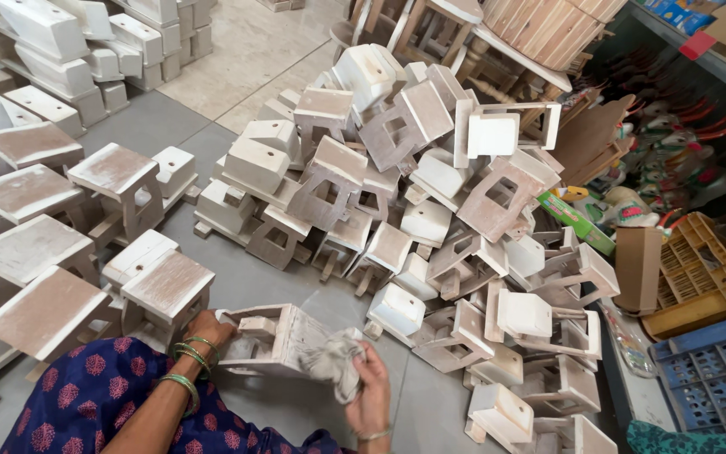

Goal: The person sits on the floor among a large pile of small unfinished wooden stool and chair pieces and wipes each piece with a cloth, turning pieces over to wipe different sides before setting them back on the floor and picking up the next piece.

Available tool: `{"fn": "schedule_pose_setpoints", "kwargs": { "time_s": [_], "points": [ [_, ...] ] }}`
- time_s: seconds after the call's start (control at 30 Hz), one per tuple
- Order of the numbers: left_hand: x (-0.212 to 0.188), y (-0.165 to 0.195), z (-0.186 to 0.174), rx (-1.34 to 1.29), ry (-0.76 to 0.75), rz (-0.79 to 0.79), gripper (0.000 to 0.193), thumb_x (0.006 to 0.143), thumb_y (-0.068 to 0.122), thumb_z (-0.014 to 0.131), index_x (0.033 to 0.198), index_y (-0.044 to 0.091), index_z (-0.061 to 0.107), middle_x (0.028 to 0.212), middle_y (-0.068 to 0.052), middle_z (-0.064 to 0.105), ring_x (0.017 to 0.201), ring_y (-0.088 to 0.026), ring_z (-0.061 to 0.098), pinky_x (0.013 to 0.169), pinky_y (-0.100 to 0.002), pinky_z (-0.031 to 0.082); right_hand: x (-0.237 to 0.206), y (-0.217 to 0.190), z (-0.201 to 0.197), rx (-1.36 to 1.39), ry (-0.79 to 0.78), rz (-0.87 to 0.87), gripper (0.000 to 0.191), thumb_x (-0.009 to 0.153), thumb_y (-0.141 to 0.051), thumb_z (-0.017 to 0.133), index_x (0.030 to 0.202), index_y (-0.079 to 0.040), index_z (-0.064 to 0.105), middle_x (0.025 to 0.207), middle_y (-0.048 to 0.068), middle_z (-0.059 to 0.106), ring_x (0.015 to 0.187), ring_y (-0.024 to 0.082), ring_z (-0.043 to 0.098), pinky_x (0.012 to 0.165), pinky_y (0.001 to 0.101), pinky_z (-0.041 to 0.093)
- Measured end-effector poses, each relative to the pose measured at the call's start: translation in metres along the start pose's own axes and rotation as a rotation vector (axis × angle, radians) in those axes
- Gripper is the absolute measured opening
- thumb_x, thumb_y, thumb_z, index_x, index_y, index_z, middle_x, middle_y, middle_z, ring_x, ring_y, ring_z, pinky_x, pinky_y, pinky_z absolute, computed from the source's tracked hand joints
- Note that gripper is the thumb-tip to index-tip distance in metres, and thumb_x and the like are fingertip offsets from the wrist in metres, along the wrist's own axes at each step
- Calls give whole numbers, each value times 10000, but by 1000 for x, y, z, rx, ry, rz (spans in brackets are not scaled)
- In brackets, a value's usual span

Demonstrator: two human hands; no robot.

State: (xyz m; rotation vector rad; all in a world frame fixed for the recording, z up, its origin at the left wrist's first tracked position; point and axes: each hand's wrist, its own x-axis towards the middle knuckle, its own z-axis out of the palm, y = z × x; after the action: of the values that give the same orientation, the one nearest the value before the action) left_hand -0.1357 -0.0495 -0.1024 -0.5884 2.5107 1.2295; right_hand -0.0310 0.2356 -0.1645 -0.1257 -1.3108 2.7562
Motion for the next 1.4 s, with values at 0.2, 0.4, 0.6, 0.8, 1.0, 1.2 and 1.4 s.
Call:
{"fn": "schedule_pose_setpoints", "kwargs": {
  "time_s": [0.2, 0.4, 0.6, 0.8, 1.0, 1.2, 1.4],
  "points": [
    [0, -2, 0, 9, -11, 6, 587, 667, 322, 891, 1185, 72, 773, 1191, -195, 751, 1125, -364, 712, 1002, -444, 531, 33, 40, 14, -1030, 285, -467, 335, 965, -227, 614, 1225, -38, 707, 1132, 123, 768, 1051, 257, 727, 946, 374, 562],
    [2, -3, -1, 28, -35, -56, 594, 668, 333, 919, 1131, -5, 763, 1158, -233, 764, 1078, -368, 740, 965, -437, 550, 13, 77, 56, -1427, 334, -668, 490, 1025, -313, 574, 1423, -27, 581, 1476, 279, 474, 1372, 422, 350, 1108, 491, 256],
    [0, -4, -2, -12, -22, -22, 556, 693, 313, 902, 1093, -46, 762, 1119, -256, 757, 1070, -387, 730, 967, -451, 531, 17, 34, 48, -1503, 477, -183, 481, 903, -190, 611, 1383, -148, 608, 1311, 88, 656, 1111, 325, 534, 1058, 410, 405],
    [2, -2, 0, 10, -38, -39, 512, 689, 287, 891, 1116, 25, 785, 1120, -212, 775, 1068, -373, 742, 976, -451, 540, -1, 49, 97, -1341, 219, -588, 385, 878, -119, 664, 1258, -91, 715, 1140, 123, 698, 1091, 308, 599, 1020, 433, 440],
    [5, -6, 2, -4, -16, -45, 557, 678, 296, 911, 1154, 42, 772, 1147, -207, 769, 1086, -370, 728, 988, -442, 523, 6, 38, 74, -1341, 282, -589, 402, 861, -66, 637, 1247, -92, 744, 1113, 127, 690, 1079, 325, 587, 995, 429, 452],
    [5, -3, 1, 55, -2, -24, 604, 672, 322, 923, 1168, 19, 757, 1165, -224, 754, 1112, -382, 714, 989, -452, 526, 15, 51, 74, -1417, 335, -565, 372, 823, -107, 681, 1185, -56, 752, 1068, 119, 674, 1070, 302, 599, 1049, 490, 365],
    [5, -8, 3, -23, 6, 31, 484, 726, 280, 784, 1188, 135, 778, 1157, -194, 768, 1110, -397, 717, 1007, -467, 525, 22, 43, 73, -1434, 408, -526, 323, 890, -158, 637, 1182, -72, 744, 1252, 130, 576, 1089, 334, 551, 917, 439, 486]
  ]
}}
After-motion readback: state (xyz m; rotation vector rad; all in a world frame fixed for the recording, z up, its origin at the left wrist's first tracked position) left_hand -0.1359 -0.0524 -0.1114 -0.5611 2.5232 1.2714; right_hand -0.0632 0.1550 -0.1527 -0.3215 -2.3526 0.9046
